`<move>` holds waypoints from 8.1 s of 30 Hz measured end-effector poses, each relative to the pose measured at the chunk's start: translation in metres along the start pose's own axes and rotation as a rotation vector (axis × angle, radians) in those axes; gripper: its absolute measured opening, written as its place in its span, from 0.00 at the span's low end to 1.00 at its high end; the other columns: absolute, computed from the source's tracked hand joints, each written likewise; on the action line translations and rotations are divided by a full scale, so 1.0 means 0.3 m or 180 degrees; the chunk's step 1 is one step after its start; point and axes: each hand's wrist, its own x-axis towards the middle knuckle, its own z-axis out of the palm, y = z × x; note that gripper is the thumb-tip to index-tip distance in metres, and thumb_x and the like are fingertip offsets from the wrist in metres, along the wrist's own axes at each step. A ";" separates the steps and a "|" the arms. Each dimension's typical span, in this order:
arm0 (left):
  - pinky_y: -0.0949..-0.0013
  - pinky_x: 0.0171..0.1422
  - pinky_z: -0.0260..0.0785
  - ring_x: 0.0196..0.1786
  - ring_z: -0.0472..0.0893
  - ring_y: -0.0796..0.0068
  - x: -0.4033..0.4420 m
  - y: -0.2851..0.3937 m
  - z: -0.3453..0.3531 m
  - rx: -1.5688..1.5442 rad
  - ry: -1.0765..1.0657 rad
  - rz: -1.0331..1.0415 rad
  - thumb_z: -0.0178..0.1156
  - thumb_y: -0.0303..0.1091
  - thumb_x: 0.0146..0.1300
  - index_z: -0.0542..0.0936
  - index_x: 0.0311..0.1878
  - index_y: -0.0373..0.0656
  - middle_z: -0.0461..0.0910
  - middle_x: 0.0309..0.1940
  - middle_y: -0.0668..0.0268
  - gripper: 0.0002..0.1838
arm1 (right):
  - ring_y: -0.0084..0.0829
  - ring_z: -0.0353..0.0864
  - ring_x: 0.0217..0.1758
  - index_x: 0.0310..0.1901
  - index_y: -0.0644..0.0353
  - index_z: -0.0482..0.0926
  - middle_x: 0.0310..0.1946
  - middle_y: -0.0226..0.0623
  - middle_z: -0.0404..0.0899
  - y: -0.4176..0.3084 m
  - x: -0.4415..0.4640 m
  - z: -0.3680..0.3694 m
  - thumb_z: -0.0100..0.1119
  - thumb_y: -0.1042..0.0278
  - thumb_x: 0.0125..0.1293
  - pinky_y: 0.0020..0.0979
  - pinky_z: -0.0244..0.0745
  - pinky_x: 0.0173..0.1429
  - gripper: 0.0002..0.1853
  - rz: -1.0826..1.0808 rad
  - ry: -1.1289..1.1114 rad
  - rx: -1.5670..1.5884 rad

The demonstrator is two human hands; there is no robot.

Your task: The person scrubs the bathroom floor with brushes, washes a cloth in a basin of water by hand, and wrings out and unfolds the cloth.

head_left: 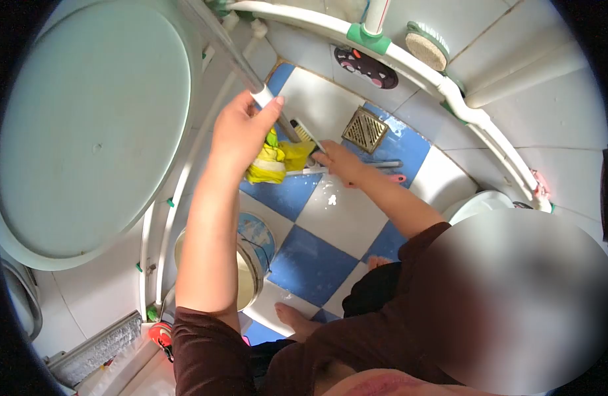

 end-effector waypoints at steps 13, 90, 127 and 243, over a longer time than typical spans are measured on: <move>0.74 0.37 0.64 0.30 0.72 0.80 -0.041 -0.035 -0.007 0.0062 -0.0212 0.0200 0.60 0.38 0.55 0.77 0.36 0.41 0.75 0.25 0.69 0.11 | 0.32 0.77 0.24 0.67 0.59 0.42 0.28 0.38 0.74 0.090 0.398 0.091 0.46 0.72 0.60 0.29 0.73 0.26 0.35 0.0950 -0.0149 0.1807; 0.72 0.33 0.66 0.28 0.75 0.74 -0.108 -0.065 -0.021 0.0105 -0.0284 0.0200 0.59 0.33 0.54 0.76 0.35 0.42 0.76 0.23 0.66 0.07 | 0.41 0.78 0.48 0.66 0.38 0.54 0.47 0.48 0.76 0.077 0.540 -0.060 0.35 0.59 0.69 0.42 0.72 0.50 0.23 0.1158 -0.0096 -0.2697; 0.77 0.30 0.60 0.27 0.67 0.85 -0.142 -0.074 0.050 0.0215 -0.0107 0.0421 0.58 0.36 0.60 0.77 0.38 0.39 0.71 0.22 0.73 0.10 | 0.45 0.80 0.37 0.61 0.61 0.60 0.39 0.53 0.77 0.086 0.177 -0.080 0.46 0.59 0.59 0.40 0.74 0.42 0.28 0.0888 -0.0336 -0.1302; 0.69 0.37 0.69 0.44 0.77 0.70 -1.067 -0.116 0.020 -0.3057 -0.0835 -0.1408 0.46 0.42 0.66 0.72 0.49 0.42 0.77 0.44 0.66 0.16 | 0.32 0.78 0.37 0.47 0.62 0.70 0.39 0.40 0.75 0.329 -1.981 -0.203 0.50 0.51 0.65 0.32 0.80 0.40 0.21 0.2545 0.3255 0.4113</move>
